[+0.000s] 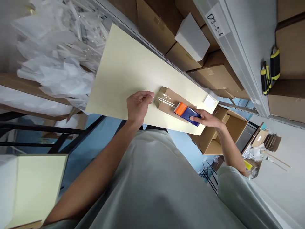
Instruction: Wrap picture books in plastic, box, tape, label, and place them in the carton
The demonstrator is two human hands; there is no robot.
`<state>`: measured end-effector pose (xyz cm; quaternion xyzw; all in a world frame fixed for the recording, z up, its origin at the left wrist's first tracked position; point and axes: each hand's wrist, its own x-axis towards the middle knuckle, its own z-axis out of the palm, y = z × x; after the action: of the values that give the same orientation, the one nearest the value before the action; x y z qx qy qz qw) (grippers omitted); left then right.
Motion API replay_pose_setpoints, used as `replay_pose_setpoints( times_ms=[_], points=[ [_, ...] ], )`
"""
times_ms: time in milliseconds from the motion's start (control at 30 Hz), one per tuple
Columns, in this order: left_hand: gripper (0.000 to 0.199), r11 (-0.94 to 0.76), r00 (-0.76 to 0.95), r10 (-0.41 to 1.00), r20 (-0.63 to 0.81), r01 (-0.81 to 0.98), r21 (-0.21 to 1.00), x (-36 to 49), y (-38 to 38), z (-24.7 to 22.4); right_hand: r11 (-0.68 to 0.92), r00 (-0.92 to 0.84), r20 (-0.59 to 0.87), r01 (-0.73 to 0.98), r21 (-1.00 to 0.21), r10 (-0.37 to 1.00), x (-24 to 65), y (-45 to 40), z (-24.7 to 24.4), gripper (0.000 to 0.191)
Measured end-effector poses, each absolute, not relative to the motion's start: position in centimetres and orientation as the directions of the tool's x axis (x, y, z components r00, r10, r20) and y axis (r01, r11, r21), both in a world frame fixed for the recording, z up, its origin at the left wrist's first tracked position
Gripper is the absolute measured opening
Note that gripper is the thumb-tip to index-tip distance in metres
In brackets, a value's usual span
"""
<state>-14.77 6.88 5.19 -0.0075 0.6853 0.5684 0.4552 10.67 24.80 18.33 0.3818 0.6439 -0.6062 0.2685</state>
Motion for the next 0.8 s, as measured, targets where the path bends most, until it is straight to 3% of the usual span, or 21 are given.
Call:
replay_pose_setpoints(
  times_ms=[200,333,433,500,567,633,700,800],
  points=[
    [0.017,0.408,-0.524,0.486,-0.699,-0.571,0.712,-14.3,6.9,1.2,-0.012,-0.447,-0.888,0.893,-0.451,0.113,8.6,25.0,19.1,0.06],
    [0.027,0.446,-0.455,0.564,-0.689,-0.535,0.718,-12.5,7.4,-1.6,-0.001,-0.42,-0.899,0.906,-0.423,0.124,8.0,24.6,19.4,0.062],
    [0.052,0.459,-0.511,0.629,-0.586,-0.365,0.81,-12.1,7.0,-2.3,-0.009,-0.425,-0.894,0.903,-0.43,0.143,7.9,24.3,19.4,0.062],
    [0.072,0.427,-0.542,0.718,-0.436,-0.152,0.892,-12.6,6.5,-1.5,-0.007,-0.432,-0.888,0.899,-0.439,0.155,8.0,24.2,19.3,0.061],
    [0.08,0.312,-0.414,0.877,-0.246,0.1,0.945,-13.4,6.4,0.3,0.009,-0.449,-0.879,0.891,-0.453,0.162,8.2,24.2,19.2,0.061],
    [0.092,0.13,-0.138,0.986,-0.091,0.31,0.942,-13.8,7.0,2.2,0.039,-0.478,-0.862,0.877,-0.479,0.169,8.6,24.3,19.1,0.062],
    [0.111,-0.022,0.108,0.994,-0.028,0.435,0.9,-13.8,8.5,3.7,0.078,-0.518,-0.839,0.855,-0.512,0.168,9.0,24.5,18.9,0.062],
    [0.121,-0.101,0.249,0.968,-0.041,0.529,0.842,-13.3,10.9,4.2,0.132,-0.571,-0.804,0.821,-0.555,0.165,9.5,24.8,18.6,0.06]
  ],
)
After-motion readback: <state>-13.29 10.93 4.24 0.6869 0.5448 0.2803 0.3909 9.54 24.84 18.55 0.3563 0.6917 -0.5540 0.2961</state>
